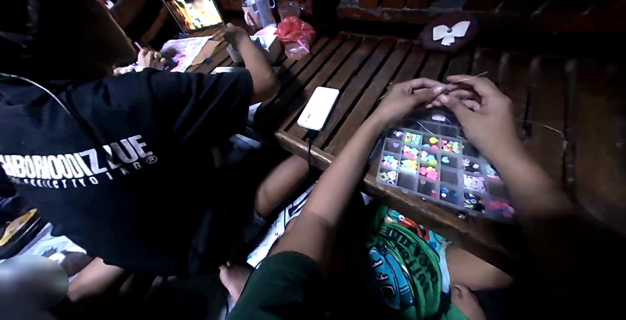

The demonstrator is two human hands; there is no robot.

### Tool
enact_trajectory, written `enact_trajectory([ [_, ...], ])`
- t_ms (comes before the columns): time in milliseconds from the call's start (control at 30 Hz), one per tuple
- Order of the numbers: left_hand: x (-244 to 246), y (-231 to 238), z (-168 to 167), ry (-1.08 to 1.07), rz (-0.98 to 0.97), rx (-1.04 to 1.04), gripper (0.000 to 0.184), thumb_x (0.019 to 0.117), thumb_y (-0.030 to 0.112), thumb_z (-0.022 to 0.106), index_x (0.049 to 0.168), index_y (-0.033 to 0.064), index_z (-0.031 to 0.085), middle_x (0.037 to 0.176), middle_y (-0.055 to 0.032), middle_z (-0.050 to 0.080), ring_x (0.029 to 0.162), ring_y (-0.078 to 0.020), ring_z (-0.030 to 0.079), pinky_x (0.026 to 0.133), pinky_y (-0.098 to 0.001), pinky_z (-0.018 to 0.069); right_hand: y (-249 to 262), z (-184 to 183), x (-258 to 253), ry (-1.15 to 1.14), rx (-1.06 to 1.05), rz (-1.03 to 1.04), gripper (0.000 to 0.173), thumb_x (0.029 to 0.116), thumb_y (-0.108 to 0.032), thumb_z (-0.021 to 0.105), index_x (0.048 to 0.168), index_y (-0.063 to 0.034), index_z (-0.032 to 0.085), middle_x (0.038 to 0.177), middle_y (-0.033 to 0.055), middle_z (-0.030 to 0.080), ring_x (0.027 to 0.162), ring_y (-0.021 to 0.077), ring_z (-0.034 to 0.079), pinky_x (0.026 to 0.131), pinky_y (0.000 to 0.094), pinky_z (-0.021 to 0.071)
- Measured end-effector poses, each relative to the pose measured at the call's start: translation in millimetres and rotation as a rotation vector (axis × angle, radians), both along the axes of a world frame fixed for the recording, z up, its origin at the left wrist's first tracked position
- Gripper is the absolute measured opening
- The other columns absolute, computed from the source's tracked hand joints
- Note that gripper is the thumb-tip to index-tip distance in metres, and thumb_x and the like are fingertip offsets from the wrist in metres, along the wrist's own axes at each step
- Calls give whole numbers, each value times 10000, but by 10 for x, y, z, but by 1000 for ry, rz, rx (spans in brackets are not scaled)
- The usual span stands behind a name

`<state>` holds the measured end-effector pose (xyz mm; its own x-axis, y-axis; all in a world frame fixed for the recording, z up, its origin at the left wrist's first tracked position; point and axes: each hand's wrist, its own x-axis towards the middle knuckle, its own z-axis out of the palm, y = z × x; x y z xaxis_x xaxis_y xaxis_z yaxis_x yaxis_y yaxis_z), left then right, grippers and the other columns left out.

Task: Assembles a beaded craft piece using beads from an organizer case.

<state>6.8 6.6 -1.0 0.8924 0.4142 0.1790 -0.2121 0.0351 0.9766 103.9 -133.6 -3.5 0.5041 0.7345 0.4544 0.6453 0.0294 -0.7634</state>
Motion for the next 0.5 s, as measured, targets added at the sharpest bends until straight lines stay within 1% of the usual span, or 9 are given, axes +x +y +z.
enact_trajectory([
  [67, 13, 22, -33, 23, -38, -10, 134, 1023, -14, 540, 1091, -84, 631, 819, -38, 649, 683, -36, 582, 673, -205, 519, -7, 19, -19, 42, 2, 20, 330, 1005, -87, 636, 1303, 53, 610, 1275, 218, 611, 1095, 182, 631, 971, 309, 517],
  [133, 6, 35, -27, 67, -71, -52, 128, 1018, -34, 534, 1101, -83, 619, 807, -28, 639, 671, -35, 577, 669, -206, 522, -18, 25, -16, 53, 0, 27, 295, 991, -70, 658, 1256, 59, 645, 1239, 206, 642, 1070, 159, 642, 972, 293, 515],
  [200, -9, 54, -14, 109, -100, -102, 171, 1021, -39, 525, 1177, -77, 586, 825, -33, 643, 667, -38, 577, 658, -204, 520, -33, 28, -11, 26, 2, 24, 242, 978, -73, 678, 1182, 56, 688, 1199, 191, 656, 1071, 150, 634, 970, 282, 511],
  [267, -33, 72, -3, 146, -123, -103, 206, 1027, -24, 528, 1223, -74, 565, 831, -39, 647, 663, -40, 581, 647, -203, 519, -49, 34, -2, -6, -10, 17, 209, 969, -71, 688, 1130, 60, 711, 1174, 191, 672, 1055, 160, 637, 958, 295, 512],
  [367, -62, 84, 14, 182, -139, -77, 194, 1026, -23, 533, 1202, -78, 594, 813, -39, 647, 650, -39, 579, 634, -199, 518, -60, 65, -14, 10, -47, 4, 175, 954, -51, 704, 1088, 60, 713, 1138, 174, 689, 995, 128, 640, 920, 283, 517],
  [433, -72, 76, 25, 192, -142, -79, 163, 1024, -27, 535, 1164, -79, 600, 781, -28, 639, 629, -34, 576, 620, -192, 516, -69, 78, -17, 12, -50, 3, 146, 944, -39, 710, 1059, 51, 718, 1092, 147, 695, 950, 82, 634, 889, 242, 519],
  [500, -77, 70, 30, 192, -152, -76, 155, 1022, -24, 541, 1154, -82, 599, 770, -27, 635, 629, -36, 576, 625, -195, 515, -76, 74, -4, 5, -50, 8, 140, 941, -32, 711, 1050, 55, 722, 1083, 158, 699, 939, 86, 635, 882, 247, 522],
])
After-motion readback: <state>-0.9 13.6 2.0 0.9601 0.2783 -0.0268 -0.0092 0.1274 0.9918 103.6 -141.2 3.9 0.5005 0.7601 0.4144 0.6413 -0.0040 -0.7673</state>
